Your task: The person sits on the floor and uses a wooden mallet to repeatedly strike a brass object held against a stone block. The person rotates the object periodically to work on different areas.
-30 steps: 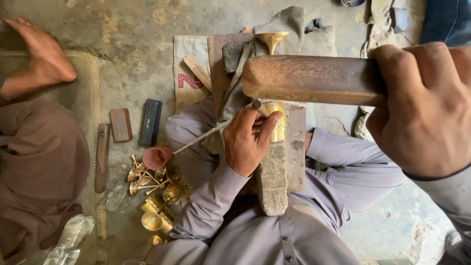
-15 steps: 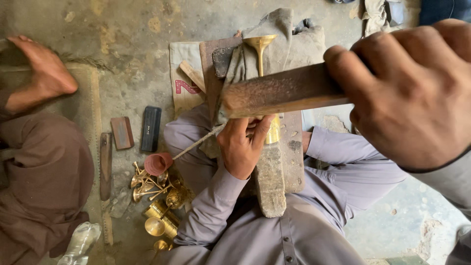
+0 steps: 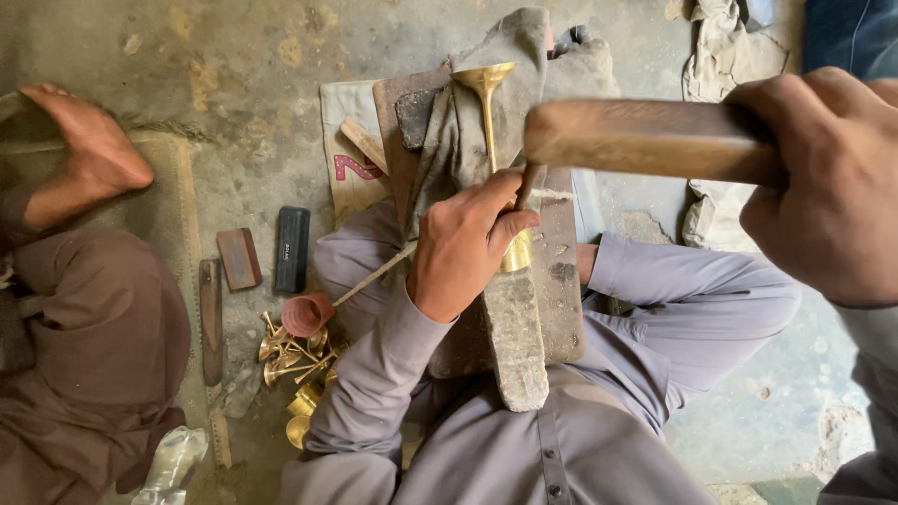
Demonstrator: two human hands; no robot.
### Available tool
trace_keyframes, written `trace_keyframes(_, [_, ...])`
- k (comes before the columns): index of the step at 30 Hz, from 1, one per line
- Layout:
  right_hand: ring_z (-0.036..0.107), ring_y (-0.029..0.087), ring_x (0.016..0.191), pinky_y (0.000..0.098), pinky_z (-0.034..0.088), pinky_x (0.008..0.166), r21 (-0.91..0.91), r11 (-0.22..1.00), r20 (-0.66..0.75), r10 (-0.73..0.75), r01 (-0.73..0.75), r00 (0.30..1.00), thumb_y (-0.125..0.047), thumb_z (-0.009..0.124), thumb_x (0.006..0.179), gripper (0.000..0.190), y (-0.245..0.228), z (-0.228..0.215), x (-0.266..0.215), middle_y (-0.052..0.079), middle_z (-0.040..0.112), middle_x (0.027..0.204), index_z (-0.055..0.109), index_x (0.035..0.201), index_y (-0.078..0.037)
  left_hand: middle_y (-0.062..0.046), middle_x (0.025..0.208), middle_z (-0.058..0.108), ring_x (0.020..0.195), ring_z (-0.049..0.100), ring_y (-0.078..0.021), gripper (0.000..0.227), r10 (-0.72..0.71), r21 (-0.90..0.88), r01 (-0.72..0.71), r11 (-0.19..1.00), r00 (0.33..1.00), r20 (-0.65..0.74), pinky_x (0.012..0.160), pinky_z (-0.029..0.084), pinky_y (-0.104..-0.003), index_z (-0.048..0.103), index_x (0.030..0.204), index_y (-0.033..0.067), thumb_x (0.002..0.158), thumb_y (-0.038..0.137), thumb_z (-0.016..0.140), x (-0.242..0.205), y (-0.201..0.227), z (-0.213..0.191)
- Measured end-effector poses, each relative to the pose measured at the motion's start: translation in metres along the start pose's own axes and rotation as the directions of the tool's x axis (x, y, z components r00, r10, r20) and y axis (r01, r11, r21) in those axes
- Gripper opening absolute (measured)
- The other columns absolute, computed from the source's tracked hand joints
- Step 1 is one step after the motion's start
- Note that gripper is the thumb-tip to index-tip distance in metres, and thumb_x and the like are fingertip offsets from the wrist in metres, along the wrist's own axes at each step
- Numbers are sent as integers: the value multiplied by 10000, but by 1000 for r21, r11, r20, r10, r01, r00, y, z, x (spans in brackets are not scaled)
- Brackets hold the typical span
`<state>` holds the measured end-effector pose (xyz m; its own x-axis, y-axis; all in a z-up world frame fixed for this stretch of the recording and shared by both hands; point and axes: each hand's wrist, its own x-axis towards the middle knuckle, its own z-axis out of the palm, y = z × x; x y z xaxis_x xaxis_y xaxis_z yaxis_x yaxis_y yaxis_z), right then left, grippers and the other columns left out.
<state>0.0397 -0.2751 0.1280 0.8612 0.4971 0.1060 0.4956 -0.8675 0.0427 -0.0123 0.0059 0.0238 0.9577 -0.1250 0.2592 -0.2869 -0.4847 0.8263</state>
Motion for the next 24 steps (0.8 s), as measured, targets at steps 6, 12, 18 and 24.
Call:
trace_keyframes(6, [705, 330, 787, 417, 558, 713, 94, 991, -63, 101, -95, 993, 51, 685, 745, 374, -12, 12, -19, 182, 704, 904, 656, 1114, -2, -160, 827, 697, 761, 724, -336, 352, -33, 97, 11, 995, 972, 233, 624, 544, -424, 640, 1146, 87, 875, 255, 788, 17, 3, -1])
trace_keyframes(12, [695, 392, 724, 473, 520, 623, 111, 961, 6, 253, -253, 967, 75, 659, 771, 341, -29, 26, -49, 213, 725, 890, 658, 1099, -17, -158, 853, 702, 825, 725, -351, 283, 129, 54, -154, 986, 937, 326, 643, 543, -443, 614, 1111, 73, 893, 150, 777, 27, 1, -3])
trace_keyframes(18, [681, 412, 831, 479, 499, 723, 219, 876, 38, 432, -430, 901, 54, 638, 806, 433, -40, 62, -97, 216, 713, 971, 645, 1230, -35, -102, 763, 736, 764, 753, -327, 247, 169, 32, -218, 975, 835, 524, 607, 580, -426, 649, 1114, 112, 883, 102, 737, 39, -3, -2])
trace_keyframes(24, [683, 406, 899, 464, 534, 823, 353, 828, -132, 506, -437, 852, 58, 608, 808, 445, -67, 98, -127, 224, 704, 1021, 612, 1245, -27, -80, 713, 726, 681, 764, -236, 272, 185, 62, -292, 955, 741, 645, 589, 605, -388, 658, 1199, 174, 935, 107, 652, 49, -1, 7])
